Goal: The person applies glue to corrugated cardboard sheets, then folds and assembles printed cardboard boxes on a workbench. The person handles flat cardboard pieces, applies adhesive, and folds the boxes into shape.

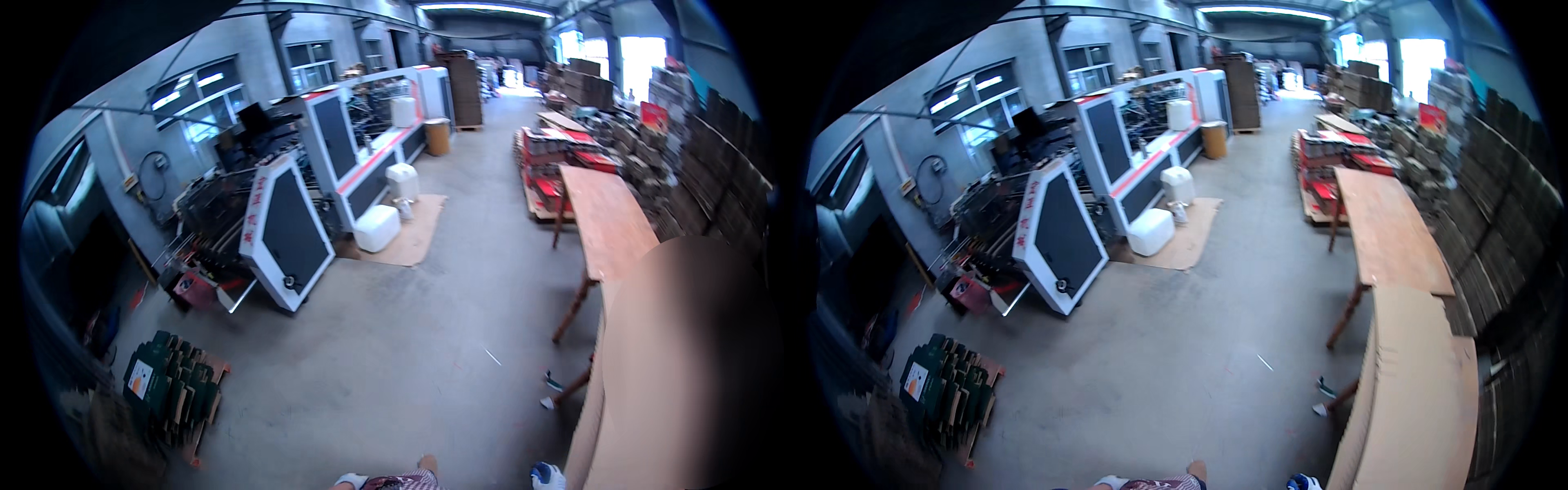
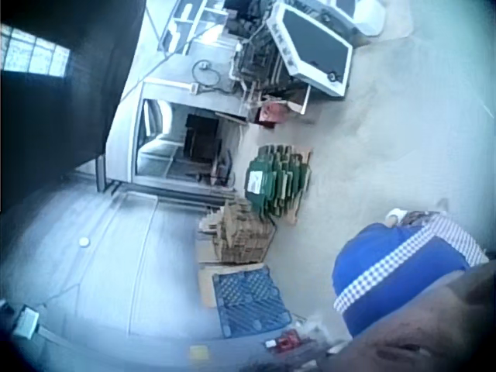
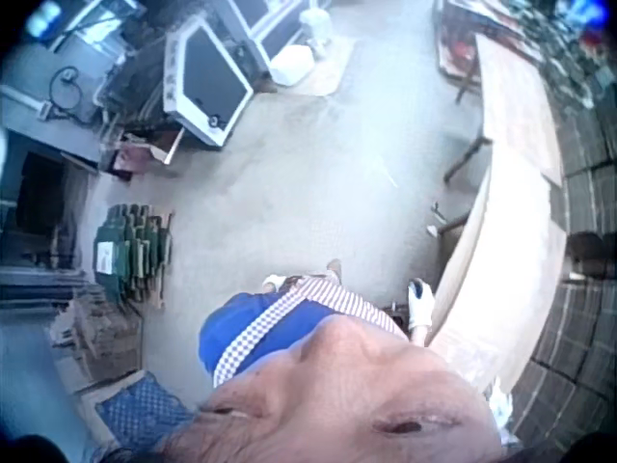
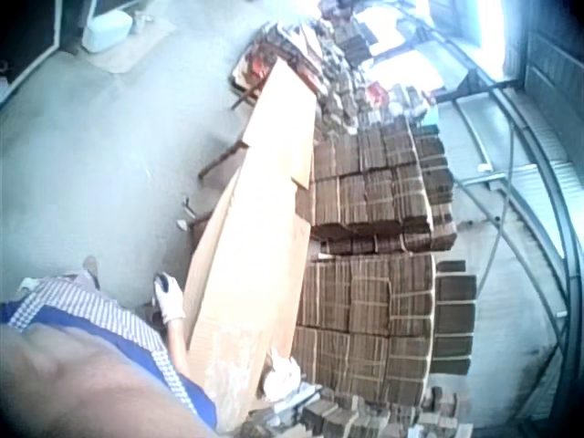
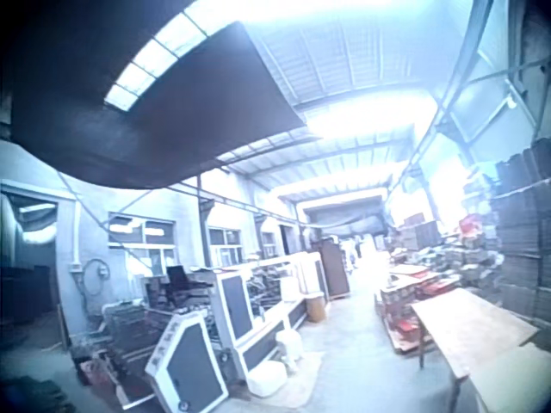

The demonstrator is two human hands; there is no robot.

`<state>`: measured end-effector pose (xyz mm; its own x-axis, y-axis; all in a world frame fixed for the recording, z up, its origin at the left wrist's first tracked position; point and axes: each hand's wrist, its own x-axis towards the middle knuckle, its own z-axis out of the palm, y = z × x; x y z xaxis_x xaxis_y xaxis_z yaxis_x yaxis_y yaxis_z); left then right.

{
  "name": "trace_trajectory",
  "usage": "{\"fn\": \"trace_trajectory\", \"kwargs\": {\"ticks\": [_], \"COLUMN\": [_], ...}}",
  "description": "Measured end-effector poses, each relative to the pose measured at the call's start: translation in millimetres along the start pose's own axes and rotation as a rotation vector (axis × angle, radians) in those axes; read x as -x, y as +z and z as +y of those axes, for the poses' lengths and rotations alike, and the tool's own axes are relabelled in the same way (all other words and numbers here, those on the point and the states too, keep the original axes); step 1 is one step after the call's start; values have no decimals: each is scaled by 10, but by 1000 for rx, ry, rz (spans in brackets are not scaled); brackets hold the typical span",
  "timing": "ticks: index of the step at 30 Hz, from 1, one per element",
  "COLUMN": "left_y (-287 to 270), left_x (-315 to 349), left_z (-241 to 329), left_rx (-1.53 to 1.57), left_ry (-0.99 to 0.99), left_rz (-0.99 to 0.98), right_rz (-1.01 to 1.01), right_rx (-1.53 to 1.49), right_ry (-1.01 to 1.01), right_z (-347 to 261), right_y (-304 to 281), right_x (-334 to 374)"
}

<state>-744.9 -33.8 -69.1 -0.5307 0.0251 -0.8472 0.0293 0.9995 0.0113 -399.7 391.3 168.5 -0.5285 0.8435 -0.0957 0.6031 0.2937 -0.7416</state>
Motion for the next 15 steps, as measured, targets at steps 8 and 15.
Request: {"fn": "trace_trajectory", "kwargs": {"ticks": [8,15], "left_y": [-1989,-2716], "left_x": [-666,-1403], "left_z": [1684,1635], "left_rx": [434,327], "left_ry": [356,615], "left_rz": [51,532], "right_rz": [-460,-650], "right_rx": [26,222], "right_ry": [571,873], "right_z": [528,394], "right_y": [1585,2393], "right_x": [-1090,-2546]}}
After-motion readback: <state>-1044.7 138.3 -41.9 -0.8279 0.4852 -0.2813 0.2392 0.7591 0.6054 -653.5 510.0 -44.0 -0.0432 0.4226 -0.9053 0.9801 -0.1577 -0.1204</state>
